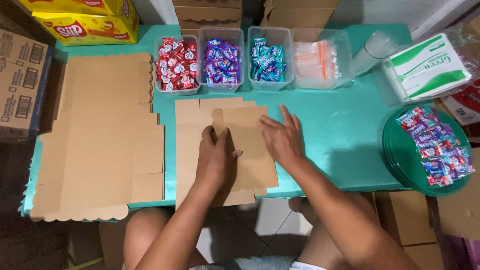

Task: Folding a flat cardboard sheet into a small box by creasing and tucking tabs.

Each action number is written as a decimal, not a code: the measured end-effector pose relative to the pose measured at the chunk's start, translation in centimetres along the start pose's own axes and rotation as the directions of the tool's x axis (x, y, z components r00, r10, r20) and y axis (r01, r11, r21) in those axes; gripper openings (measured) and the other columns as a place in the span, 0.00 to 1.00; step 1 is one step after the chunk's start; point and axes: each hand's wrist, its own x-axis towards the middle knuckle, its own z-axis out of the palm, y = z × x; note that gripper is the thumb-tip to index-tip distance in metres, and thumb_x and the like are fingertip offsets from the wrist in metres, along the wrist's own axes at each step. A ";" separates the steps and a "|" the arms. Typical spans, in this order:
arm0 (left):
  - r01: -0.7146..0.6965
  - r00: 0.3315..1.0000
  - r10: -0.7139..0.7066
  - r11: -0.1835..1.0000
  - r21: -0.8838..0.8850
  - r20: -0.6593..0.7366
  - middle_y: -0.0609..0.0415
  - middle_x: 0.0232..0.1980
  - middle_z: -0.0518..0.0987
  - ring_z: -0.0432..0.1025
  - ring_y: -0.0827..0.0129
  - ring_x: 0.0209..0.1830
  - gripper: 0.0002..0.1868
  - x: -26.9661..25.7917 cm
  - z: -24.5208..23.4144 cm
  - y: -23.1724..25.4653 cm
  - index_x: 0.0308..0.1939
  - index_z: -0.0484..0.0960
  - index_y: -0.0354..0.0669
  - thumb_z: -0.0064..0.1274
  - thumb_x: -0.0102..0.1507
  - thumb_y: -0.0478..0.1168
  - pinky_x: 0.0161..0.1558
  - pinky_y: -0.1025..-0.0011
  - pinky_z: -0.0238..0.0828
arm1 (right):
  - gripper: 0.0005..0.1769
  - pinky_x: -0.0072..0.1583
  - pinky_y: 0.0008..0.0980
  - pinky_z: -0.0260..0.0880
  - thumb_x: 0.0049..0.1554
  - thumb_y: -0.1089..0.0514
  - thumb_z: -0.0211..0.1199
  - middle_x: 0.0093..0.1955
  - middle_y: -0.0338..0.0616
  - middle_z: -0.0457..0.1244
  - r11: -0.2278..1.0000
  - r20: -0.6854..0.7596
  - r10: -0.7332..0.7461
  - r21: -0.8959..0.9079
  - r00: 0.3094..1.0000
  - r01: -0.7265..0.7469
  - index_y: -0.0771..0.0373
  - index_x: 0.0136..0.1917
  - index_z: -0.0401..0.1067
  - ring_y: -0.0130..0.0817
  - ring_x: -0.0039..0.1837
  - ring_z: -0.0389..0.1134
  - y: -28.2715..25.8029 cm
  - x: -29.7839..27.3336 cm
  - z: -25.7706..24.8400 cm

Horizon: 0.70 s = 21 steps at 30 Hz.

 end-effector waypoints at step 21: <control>-0.035 0.986 0.034 0.999 -0.004 -0.164 0.42 0.76 0.58 0.66 0.44 0.71 0.32 -0.9 0.1 -0.8 0.72 0.70 0.43 0.54 0.65 0.49 0.65 0.47 0.70 | 0.14 0.65 0.35 0.71 0.55 0.59 0.65 0.49 0.21 0.75 0.881 0.114 0.133 0.442 0.985 -0.170 0.41 0.51 0.84 0.29 0.59 0.73 -1.2 -6.4 -5.1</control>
